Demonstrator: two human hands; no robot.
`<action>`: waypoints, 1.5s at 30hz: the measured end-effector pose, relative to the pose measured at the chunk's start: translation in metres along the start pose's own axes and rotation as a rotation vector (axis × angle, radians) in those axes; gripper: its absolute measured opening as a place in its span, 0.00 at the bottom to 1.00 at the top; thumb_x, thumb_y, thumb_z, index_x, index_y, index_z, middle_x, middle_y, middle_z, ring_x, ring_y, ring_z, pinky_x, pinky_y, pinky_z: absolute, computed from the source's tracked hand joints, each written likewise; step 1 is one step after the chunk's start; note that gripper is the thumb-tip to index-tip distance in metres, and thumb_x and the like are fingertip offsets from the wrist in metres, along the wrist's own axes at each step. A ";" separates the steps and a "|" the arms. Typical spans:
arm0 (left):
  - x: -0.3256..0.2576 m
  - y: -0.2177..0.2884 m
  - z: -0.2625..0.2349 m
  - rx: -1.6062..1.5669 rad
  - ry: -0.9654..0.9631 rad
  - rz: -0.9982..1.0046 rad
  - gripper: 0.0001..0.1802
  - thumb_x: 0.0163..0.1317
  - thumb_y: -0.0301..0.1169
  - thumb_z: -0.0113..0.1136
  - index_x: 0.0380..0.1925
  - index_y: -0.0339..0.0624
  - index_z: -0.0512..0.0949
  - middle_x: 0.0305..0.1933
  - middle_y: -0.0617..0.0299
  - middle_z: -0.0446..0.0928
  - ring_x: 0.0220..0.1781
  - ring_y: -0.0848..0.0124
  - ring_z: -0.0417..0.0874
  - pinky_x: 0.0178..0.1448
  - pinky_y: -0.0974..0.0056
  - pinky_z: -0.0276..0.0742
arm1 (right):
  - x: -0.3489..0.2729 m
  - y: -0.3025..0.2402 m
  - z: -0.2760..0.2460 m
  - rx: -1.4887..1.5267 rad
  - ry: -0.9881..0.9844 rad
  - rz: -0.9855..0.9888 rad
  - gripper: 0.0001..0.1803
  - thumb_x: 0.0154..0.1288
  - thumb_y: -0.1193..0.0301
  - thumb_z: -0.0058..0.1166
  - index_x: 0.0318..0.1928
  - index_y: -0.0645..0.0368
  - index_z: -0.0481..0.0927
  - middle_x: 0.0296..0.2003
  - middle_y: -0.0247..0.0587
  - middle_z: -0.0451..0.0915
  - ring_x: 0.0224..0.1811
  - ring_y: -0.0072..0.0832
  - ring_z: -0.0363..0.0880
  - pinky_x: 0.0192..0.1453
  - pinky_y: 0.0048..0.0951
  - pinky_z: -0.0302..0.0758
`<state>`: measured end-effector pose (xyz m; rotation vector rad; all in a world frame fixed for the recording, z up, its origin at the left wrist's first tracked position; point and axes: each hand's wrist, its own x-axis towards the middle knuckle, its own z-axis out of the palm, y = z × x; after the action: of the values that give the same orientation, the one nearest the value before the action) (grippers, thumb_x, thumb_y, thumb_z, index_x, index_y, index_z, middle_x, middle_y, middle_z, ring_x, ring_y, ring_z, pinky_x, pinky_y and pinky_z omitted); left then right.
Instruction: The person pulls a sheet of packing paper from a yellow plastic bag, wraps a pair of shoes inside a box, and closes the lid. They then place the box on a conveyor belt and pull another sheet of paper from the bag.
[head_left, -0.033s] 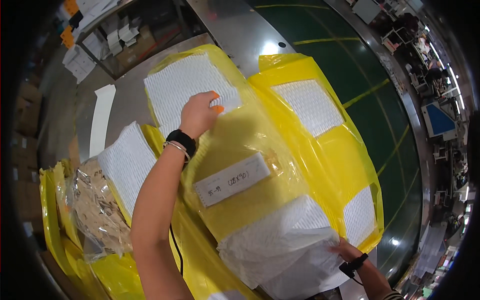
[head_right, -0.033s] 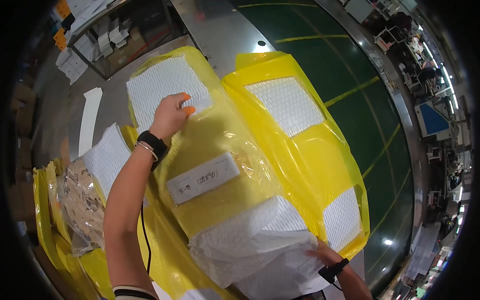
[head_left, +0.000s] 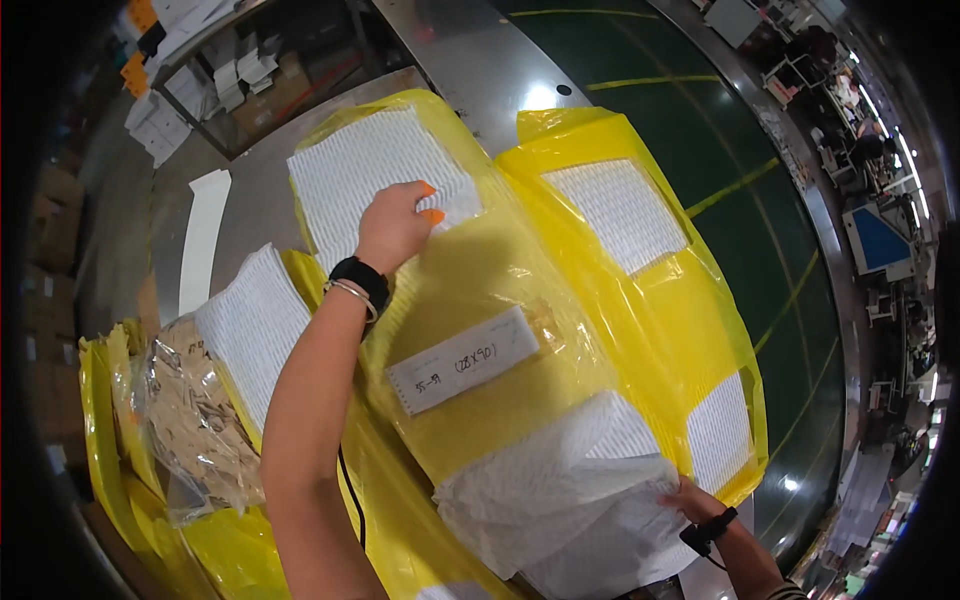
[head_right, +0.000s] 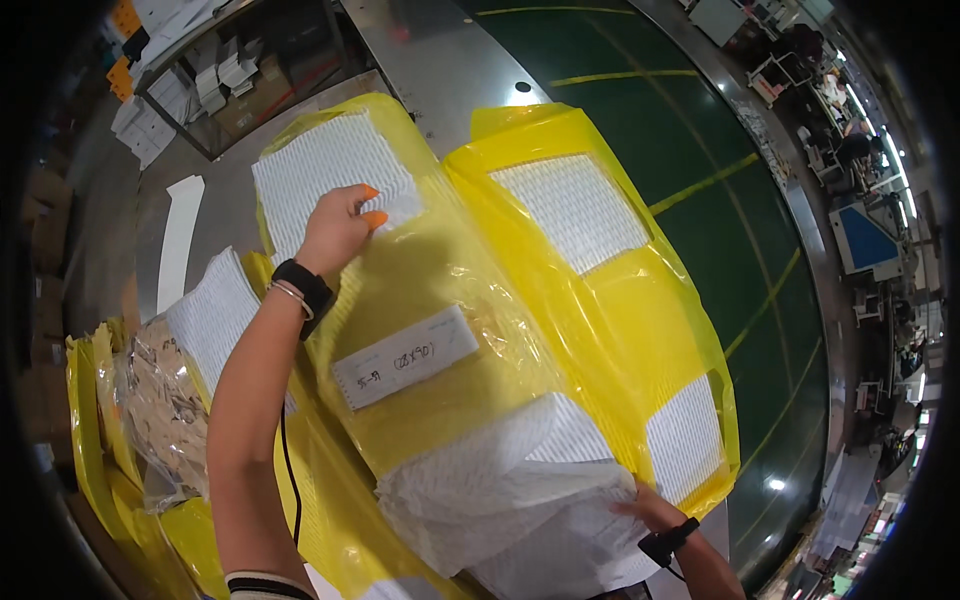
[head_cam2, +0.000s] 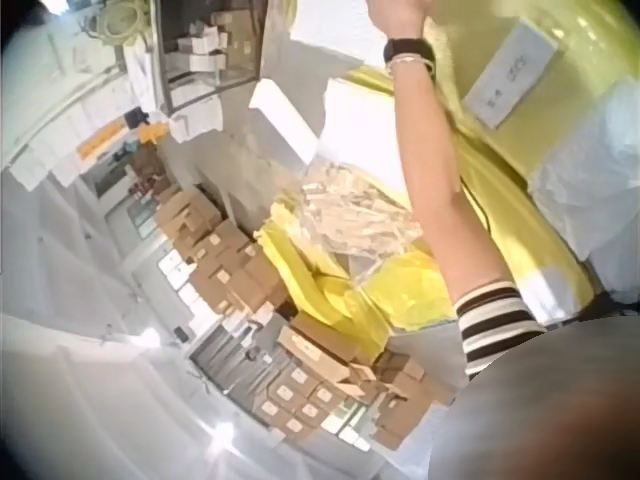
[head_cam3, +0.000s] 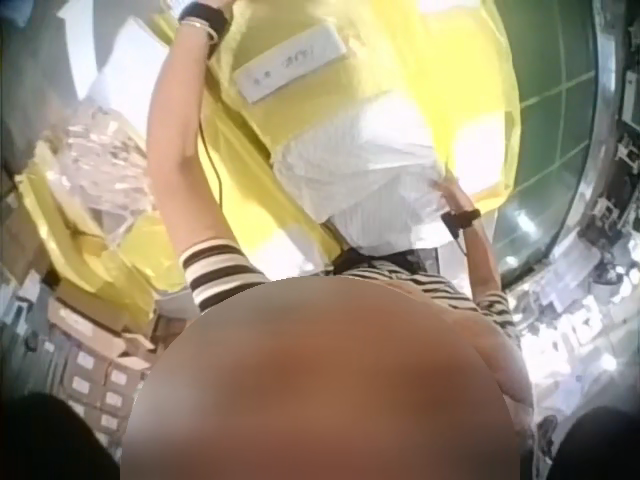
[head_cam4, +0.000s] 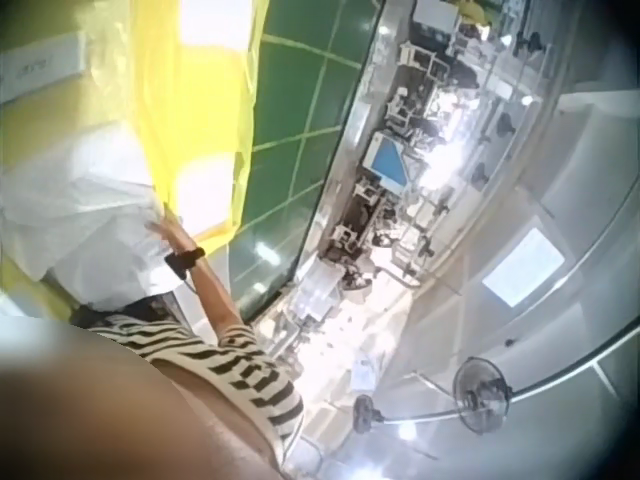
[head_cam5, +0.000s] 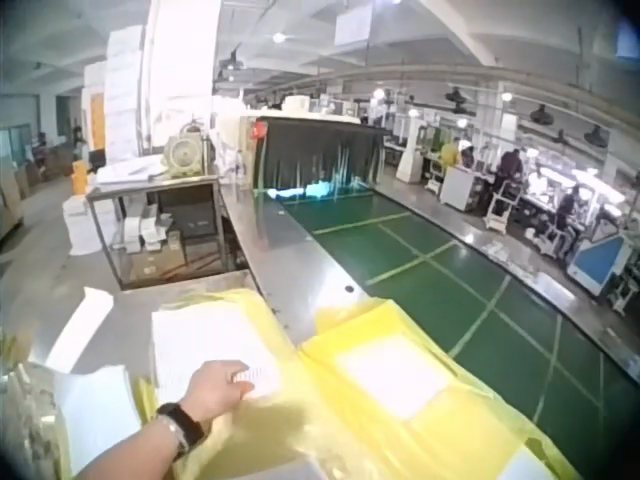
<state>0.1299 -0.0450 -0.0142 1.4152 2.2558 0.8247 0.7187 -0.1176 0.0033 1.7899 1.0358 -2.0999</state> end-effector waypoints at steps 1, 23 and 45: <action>0.004 -0.003 -0.002 -0.042 0.002 -0.046 0.18 0.54 0.36 0.67 0.44 0.40 0.82 0.42 0.45 0.82 0.45 0.48 0.82 0.47 0.53 0.78 | -0.004 -0.001 0.000 -0.032 -0.047 -0.047 0.38 0.61 0.75 0.58 0.71 0.63 0.58 0.63 0.42 0.71 0.65 0.37 0.69 0.73 0.35 0.62; 0.153 -0.051 -0.026 0.696 0.189 -0.206 0.18 0.61 0.39 0.62 0.52 0.57 0.80 0.52 0.60 0.82 0.59 0.60 0.80 0.64 0.48 0.66 | 0.019 0.015 0.000 0.042 0.096 -0.064 0.34 0.48 0.78 0.72 0.58 0.67 0.75 0.52 0.41 0.81 0.51 0.29 0.81 0.60 0.30 0.75; 0.072 -0.089 -0.034 0.673 0.085 -0.274 0.36 0.69 0.60 0.42 0.73 0.61 0.58 0.78 0.50 0.52 0.79 0.50 0.52 0.77 0.41 0.48 | 0.025 0.015 0.000 0.103 0.149 -0.116 0.28 0.45 0.84 0.68 0.52 0.66 0.80 0.47 0.42 0.85 0.47 0.31 0.85 0.55 0.33 0.80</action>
<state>0.0171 -0.0195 -0.0441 1.2692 2.8607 0.0227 0.7207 -0.1221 -0.0257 2.0079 1.1124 -2.1496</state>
